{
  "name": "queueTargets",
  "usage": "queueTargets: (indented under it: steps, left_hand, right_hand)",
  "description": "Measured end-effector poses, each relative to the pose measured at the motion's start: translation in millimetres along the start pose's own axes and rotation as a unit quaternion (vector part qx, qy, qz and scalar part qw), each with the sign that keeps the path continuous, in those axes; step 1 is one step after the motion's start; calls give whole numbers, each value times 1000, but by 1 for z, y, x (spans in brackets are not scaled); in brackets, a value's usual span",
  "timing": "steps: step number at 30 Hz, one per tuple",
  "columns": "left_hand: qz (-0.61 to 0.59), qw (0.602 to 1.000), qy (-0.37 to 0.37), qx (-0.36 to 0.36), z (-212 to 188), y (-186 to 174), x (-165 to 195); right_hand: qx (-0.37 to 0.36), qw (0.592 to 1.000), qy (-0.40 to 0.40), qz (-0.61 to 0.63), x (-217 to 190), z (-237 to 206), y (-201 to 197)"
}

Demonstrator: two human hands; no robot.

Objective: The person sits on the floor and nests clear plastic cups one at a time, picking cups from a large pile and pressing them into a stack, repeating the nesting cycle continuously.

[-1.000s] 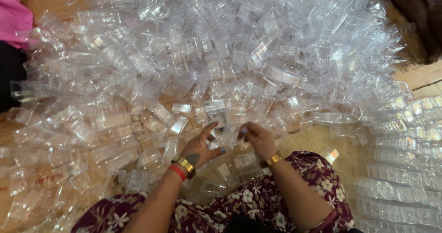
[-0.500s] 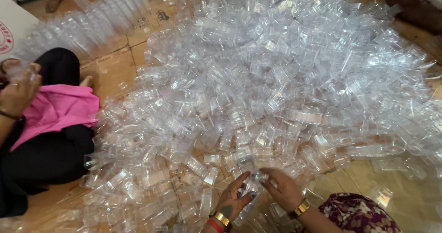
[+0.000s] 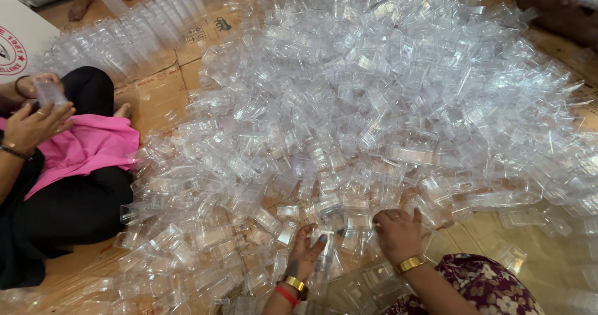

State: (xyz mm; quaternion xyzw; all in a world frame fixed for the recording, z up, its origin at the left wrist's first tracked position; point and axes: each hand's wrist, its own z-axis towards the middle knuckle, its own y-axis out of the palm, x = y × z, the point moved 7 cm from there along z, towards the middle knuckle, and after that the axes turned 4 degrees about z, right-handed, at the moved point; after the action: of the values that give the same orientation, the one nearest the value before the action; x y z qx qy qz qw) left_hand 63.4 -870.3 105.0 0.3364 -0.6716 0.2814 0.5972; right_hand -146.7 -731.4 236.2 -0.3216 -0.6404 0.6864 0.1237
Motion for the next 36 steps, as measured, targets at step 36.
queueTargets:
  steps: [36]
  left_hand:
    - [-55,998,27,-32,-19,28,79]
  right_hand:
    - [-178,783,-139,579,-8,-2,58]
